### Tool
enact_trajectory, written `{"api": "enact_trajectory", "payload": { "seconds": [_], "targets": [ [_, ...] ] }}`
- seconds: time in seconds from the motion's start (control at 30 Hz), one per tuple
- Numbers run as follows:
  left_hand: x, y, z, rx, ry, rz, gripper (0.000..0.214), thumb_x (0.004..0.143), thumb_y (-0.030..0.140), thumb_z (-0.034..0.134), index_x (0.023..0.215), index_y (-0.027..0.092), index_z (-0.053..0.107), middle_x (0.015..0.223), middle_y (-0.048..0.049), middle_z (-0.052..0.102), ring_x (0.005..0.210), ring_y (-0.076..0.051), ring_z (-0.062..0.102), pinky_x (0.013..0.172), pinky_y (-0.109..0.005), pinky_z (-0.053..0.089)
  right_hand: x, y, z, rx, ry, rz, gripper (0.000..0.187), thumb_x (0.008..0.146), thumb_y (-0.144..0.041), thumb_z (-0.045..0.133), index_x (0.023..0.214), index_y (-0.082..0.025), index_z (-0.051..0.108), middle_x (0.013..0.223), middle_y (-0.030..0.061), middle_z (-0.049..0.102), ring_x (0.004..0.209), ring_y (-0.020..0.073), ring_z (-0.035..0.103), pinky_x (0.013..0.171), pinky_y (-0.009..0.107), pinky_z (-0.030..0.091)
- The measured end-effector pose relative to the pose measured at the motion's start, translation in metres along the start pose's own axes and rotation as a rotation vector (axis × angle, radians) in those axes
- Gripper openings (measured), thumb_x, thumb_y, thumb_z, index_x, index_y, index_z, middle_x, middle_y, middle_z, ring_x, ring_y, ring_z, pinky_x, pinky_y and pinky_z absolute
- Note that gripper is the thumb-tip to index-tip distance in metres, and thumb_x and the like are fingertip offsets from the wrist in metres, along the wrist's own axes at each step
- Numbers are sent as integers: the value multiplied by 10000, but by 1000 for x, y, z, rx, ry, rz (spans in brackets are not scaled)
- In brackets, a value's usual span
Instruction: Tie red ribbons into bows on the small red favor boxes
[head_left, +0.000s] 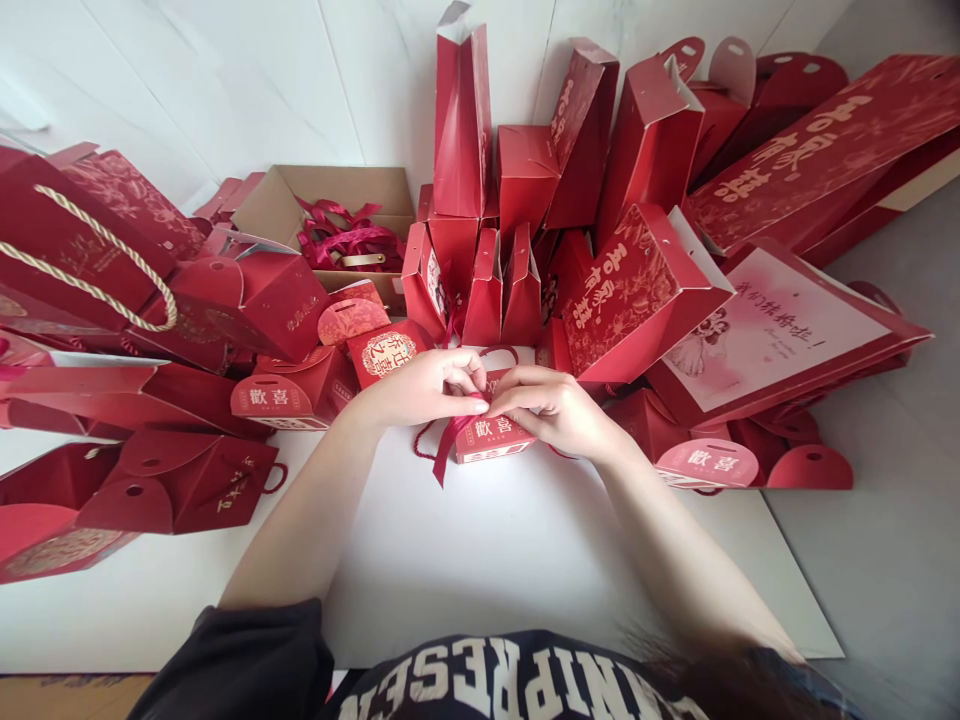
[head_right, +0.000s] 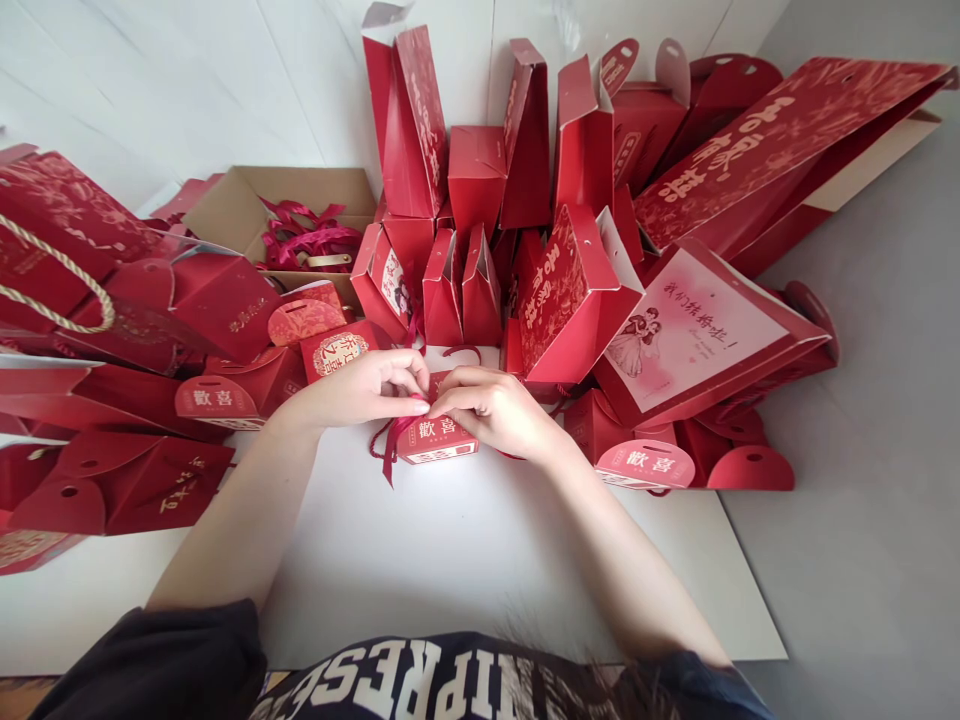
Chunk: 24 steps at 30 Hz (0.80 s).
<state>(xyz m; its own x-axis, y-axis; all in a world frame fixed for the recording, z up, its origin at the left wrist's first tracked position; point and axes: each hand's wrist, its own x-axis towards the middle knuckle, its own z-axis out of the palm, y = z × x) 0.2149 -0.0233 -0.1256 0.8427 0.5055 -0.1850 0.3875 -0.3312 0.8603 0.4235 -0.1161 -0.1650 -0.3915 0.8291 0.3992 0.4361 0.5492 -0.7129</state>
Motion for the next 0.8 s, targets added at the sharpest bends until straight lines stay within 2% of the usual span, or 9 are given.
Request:
{"api": "enact_trajectory", "payload": {
  "seconds": [0.1,0.2,0.37,0.5,0.57,0.67,0.8],
  "targets": [
    [0,0,-1,3,-14,-3,226,760,303,702,948,198,634,827,-11,708,709,-137,617,643,-262,456,0,-2,-1,-4,-16,16,218,954,-171,529,955,-254,731,1002,44,667,926,178,629,791,324,507],
    [0,0,0,36,2,-5,187,743,271,702,910,196,663,746,5,685,658,-124,579,614,-254,440,0,-3,-1,19,-19,43,219,951,-154,518,956,-244,717,999,45,653,899,171,623,769,317,503],
    [-1,4,5,104,49,15,133,743,192,654,876,193,648,692,25,657,628,-113,551,596,-244,422,3,-4,0,-16,85,92,109,897,-136,590,941,-220,642,911,23,640,836,171,580,779,330,473],
    [-4,10,9,197,97,50,206,718,114,606,897,208,649,804,26,692,736,-126,609,674,-248,454,3,-7,0,-21,85,124,90,904,-130,562,912,-216,587,901,13,629,807,163,557,776,322,457],
    [-6,13,12,263,143,57,161,727,117,595,851,204,650,834,22,696,764,-134,617,703,-259,458,2,-9,1,10,67,146,99,906,-127,549,941,-218,572,919,17,624,808,162,561,747,309,464],
    [-9,14,16,272,180,63,90,757,151,603,832,197,618,825,22,681,748,-131,609,686,-255,455,1,-11,3,11,72,124,116,898,-130,559,970,-220,575,955,28,621,886,180,573,821,332,470],
    [-12,11,22,222,222,94,120,781,161,602,891,208,588,870,27,671,766,-122,612,686,-243,464,3,-9,7,-10,110,95,91,886,-199,620,973,-220,603,1034,54,616,1007,213,566,924,379,456]
  ]
}}
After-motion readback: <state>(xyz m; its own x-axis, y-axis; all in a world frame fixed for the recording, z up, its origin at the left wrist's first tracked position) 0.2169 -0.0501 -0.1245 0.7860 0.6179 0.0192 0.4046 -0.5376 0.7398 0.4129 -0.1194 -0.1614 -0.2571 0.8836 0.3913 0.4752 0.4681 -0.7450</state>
